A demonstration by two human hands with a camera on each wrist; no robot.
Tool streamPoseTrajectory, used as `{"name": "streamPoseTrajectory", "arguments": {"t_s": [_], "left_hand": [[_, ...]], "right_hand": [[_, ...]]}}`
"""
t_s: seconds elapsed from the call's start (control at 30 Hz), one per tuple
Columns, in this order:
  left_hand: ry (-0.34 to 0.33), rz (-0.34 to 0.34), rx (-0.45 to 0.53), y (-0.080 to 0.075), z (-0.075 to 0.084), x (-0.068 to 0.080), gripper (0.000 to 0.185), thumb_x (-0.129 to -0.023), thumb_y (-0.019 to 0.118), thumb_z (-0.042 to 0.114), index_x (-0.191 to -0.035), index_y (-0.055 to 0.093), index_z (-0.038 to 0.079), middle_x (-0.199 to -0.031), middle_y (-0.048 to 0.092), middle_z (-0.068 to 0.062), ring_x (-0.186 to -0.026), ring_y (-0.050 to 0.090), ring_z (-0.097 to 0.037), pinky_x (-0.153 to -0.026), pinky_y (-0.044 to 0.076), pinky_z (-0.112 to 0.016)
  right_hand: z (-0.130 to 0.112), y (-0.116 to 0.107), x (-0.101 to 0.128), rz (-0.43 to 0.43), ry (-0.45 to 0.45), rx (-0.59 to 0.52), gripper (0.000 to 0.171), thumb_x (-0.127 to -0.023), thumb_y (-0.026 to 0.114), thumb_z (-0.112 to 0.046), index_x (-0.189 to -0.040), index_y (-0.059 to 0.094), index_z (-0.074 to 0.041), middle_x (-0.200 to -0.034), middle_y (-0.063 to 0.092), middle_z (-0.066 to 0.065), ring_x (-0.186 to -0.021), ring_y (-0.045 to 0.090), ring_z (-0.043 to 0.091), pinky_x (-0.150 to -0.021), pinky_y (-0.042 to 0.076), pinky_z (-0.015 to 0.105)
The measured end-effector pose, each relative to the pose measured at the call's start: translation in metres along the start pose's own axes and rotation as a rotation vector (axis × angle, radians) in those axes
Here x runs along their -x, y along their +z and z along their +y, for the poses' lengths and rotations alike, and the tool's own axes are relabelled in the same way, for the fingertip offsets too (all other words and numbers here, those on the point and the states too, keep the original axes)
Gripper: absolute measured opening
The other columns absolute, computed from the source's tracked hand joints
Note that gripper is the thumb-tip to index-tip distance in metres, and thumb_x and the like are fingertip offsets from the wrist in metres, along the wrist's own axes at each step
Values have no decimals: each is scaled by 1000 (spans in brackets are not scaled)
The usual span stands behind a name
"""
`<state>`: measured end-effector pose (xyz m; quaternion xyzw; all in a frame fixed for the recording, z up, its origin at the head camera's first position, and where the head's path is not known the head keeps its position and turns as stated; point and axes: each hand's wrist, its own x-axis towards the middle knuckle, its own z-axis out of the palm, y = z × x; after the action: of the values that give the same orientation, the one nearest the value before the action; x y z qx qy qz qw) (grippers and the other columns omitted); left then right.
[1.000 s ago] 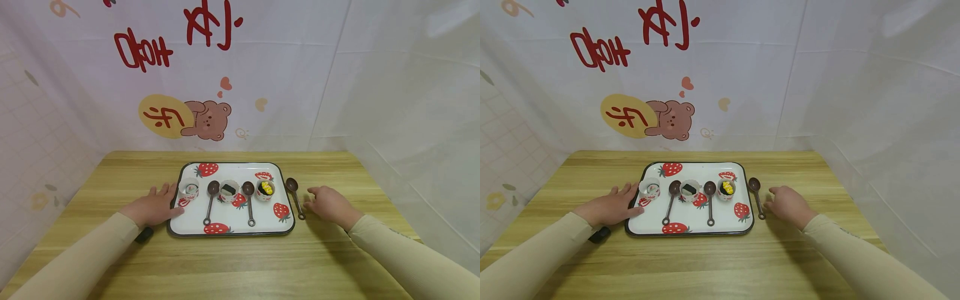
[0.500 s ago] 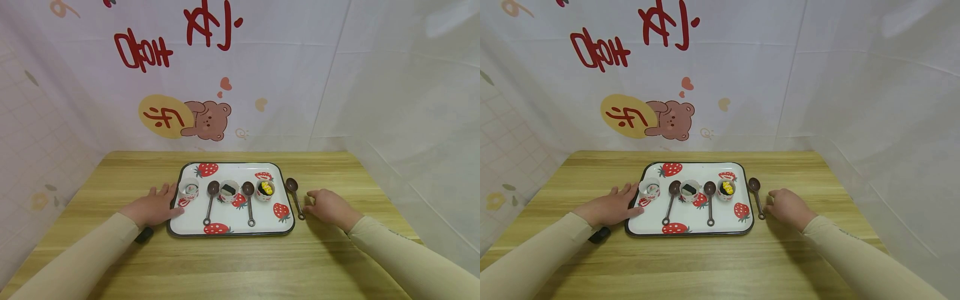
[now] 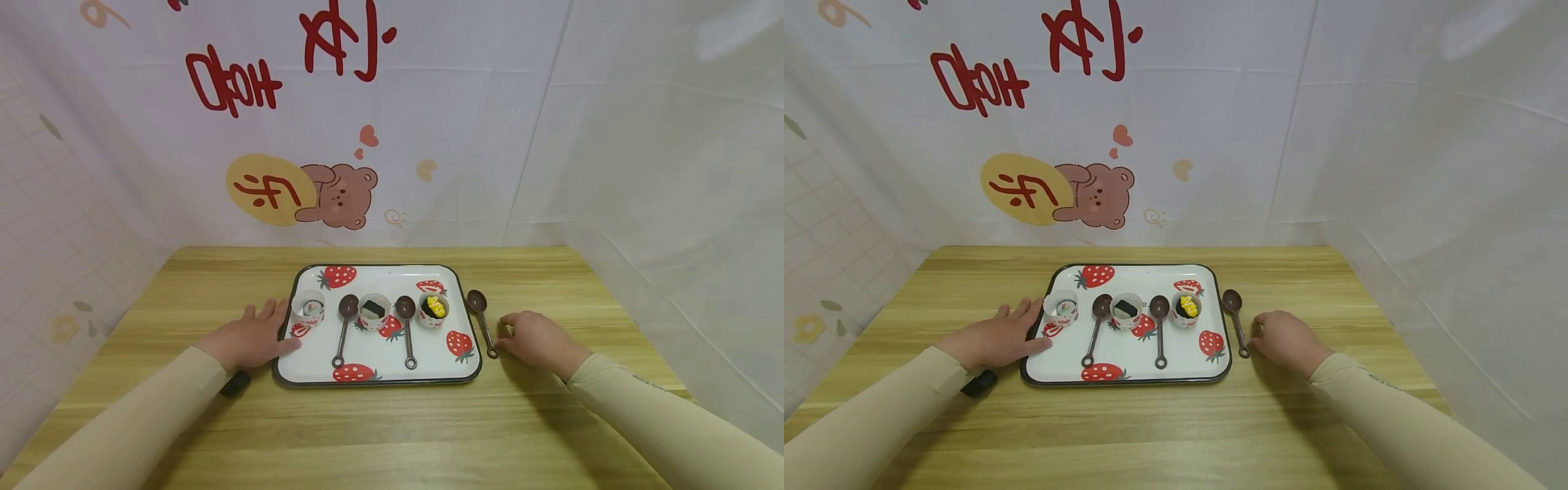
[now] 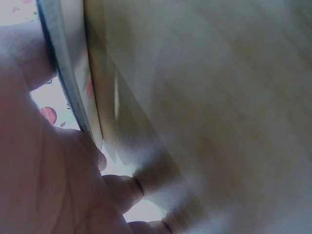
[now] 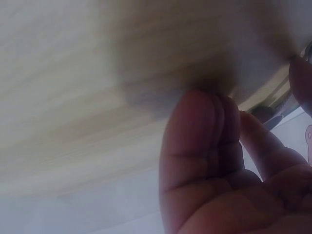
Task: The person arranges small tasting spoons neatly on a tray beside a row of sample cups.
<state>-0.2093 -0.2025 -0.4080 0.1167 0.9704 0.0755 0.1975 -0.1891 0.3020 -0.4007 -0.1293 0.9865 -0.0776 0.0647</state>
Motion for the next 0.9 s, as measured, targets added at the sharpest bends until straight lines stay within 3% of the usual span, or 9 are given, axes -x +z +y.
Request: {"name": "streamPoseTrajectory", "arguments": {"t_s": [0.33, 0.53, 0.63, 0.73, 0.9], "left_hand": [[-1, -3, 4, 1, -1, -1, 105, -100, 53, 69, -166, 17, -4, -169, 16, -38, -150, 13, -70, -113, 32, -78], [-11, -12, -12, 2, -2, -3, 107, -99, 53, 71, -166, 17, -4, -169, 16, -37, -150, 13, -70, -113, 33, -77], [-9, -9, -13, 2, -3, -4, 107, -99, 53, 71, -166, 17, -4, -169, 16, -37, -149, 13, -70, -113, 34, -77], [-5, -8, -13, 2, -2, -3, 106, -99, 53, 70, -166, 17, -4, -169, 16, -38, -149, 14, -70, -113, 34, -77], [-1, -9, -7, 1, -1, -2, 105, -100, 53, 69, -166, 17, -4, -169, 15, -37, -150, 13, -70, -113, 33, -77]], "right_hand": [[-1, 1, 0, 2, -2, 1, 28, -92, 79, -24, -108, 73, -3, -80, 67, 3, -76, 57, 21, -84, 57, 50], [-3, 0, 0, 8, 10, -27, 35, -96, 75, -26, -118, 73, 1, -92, 75, 10, -86, 68, 26, -92, 57, 54], [-6, 0, -2, 7, 4, -50, 37, -96, 75, -28, -119, 73, 0, -85, 74, 6, -81, 67, 22, -85, 58, 48], [-10, 0, -2, -7, 0, -64, 33, -95, 77, -32, -112, 74, -3, -72, 65, -2, -70, 57, 16, -72, 52, 38], [-14, 3, -1, -17, 4, -68, 29, -92, 80, -32, -105, 74, -7, -72, 64, -4, -70, 55, 16, -71, 51, 38]]}}
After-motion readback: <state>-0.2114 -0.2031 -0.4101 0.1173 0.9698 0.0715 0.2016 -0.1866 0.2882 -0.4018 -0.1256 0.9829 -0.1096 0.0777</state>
